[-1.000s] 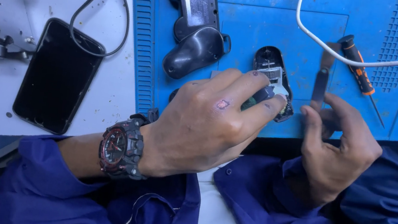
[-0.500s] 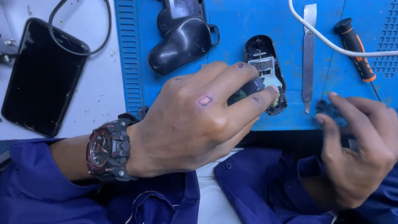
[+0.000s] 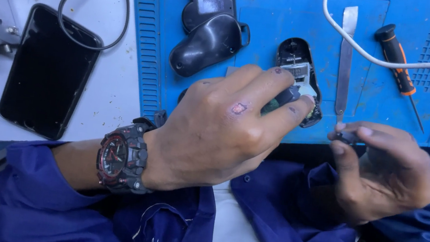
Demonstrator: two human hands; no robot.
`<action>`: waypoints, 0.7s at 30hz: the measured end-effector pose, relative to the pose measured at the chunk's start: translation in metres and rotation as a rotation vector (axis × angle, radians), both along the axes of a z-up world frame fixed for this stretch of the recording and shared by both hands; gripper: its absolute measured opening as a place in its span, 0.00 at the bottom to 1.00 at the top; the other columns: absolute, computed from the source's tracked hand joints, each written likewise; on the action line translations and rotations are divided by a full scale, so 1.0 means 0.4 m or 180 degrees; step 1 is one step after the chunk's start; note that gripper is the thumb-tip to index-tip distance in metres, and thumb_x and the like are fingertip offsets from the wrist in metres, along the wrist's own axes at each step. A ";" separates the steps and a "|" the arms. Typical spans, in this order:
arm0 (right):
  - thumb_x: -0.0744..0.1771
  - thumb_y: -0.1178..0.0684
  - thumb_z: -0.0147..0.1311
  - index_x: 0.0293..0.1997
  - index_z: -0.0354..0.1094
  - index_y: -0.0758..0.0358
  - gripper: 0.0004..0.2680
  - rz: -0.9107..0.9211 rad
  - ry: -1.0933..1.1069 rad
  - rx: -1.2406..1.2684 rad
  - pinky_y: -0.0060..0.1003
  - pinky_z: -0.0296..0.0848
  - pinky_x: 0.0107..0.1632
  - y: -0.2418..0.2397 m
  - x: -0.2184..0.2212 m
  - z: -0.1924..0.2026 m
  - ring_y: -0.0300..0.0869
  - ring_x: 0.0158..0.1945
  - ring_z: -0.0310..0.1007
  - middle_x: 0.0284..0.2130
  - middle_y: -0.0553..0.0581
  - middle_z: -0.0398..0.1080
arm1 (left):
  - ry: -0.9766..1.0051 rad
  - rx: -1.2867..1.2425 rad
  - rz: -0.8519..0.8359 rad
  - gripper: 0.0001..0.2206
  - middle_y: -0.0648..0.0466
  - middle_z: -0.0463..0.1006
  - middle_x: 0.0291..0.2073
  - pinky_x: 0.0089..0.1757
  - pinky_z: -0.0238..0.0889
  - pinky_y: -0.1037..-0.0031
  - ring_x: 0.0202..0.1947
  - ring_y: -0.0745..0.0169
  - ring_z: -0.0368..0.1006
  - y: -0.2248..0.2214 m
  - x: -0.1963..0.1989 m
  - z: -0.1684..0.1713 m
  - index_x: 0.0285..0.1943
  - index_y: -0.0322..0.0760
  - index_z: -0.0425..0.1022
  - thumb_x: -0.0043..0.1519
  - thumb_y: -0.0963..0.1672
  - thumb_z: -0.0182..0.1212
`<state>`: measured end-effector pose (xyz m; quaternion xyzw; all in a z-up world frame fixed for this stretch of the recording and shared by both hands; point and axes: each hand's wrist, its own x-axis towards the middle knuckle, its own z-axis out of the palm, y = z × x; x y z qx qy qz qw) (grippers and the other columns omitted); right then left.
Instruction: Repairing the internal components of a game controller, including the circuit board and battery
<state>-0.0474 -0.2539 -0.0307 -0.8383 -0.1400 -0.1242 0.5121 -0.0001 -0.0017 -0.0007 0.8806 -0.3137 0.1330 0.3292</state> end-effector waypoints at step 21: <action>0.69 0.59 0.62 0.39 0.70 0.74 0.06 -0.0078 -0.1515 -0.1024 0.48 0.76 0.43 0.113 0.044 -0.015 0.61 0.38 0.78 0.36 0.79 0.74 | -0.0087 -0.0056 0.0237 0.06 0.48 0.77 0.44 0.31 0.64 0.71 0.34 0.56 0.69 0.003 -0.004 -0.006 0.50 0.35 0.82 0.71 0.42 0.62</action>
